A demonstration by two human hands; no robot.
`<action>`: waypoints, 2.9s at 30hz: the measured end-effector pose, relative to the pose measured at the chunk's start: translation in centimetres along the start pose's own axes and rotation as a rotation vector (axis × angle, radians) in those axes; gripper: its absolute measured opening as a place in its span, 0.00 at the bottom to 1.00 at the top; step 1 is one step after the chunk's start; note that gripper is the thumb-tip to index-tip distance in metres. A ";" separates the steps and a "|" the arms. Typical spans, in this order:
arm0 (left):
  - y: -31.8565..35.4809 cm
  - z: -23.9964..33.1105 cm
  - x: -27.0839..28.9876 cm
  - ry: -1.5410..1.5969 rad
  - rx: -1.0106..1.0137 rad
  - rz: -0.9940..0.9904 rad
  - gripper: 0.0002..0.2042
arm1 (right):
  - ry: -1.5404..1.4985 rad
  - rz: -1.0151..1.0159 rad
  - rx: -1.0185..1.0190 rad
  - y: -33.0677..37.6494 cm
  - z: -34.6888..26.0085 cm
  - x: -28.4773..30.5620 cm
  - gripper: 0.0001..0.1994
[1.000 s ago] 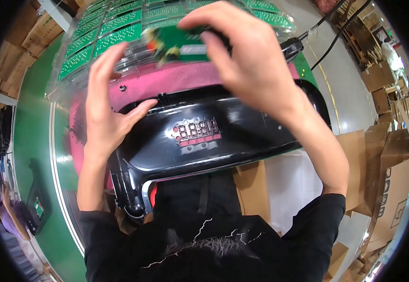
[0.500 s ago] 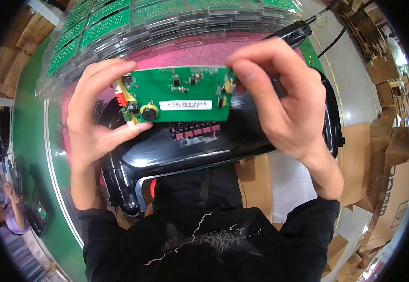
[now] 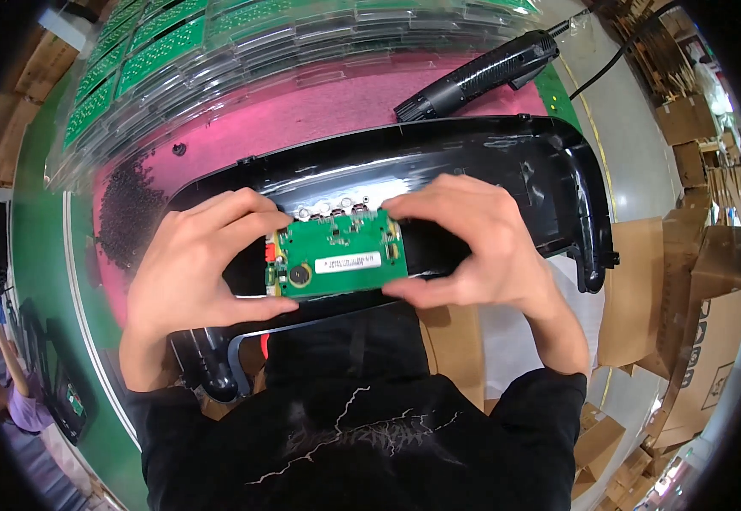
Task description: Unpack circuit boards from a shipping box and use an electric screwdriver to install them into plastic housings.
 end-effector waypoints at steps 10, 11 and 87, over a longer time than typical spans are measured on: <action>0.2 -0.3 -0.2 -0.171 0.154 0.071 0.31 | 0.038 -0.015 -0.129 -0.9 1.4 -1.7 0.26; 0.1 -0.3 -0.3 -0.168 0.152 0.066 0.31 | 0.038 -0.016 -0.135 -0.9 1.4 -1.8 0.26; 0.2 -3.5 1.5 1.216 0.093 0.000 0.05 | -1.175 0.692 0.396 -10.0 -6.5 -1.4 0.19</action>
Point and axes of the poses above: each hand's wrist, its own y-axis away from the middle knuckle, its own x-axis out of the back of the hand, z = x × y, the point moved 3 cm from there along -y, towards the middle knuckle, and after that the axes turned 11 degrees about x, right-handed, at the moved point
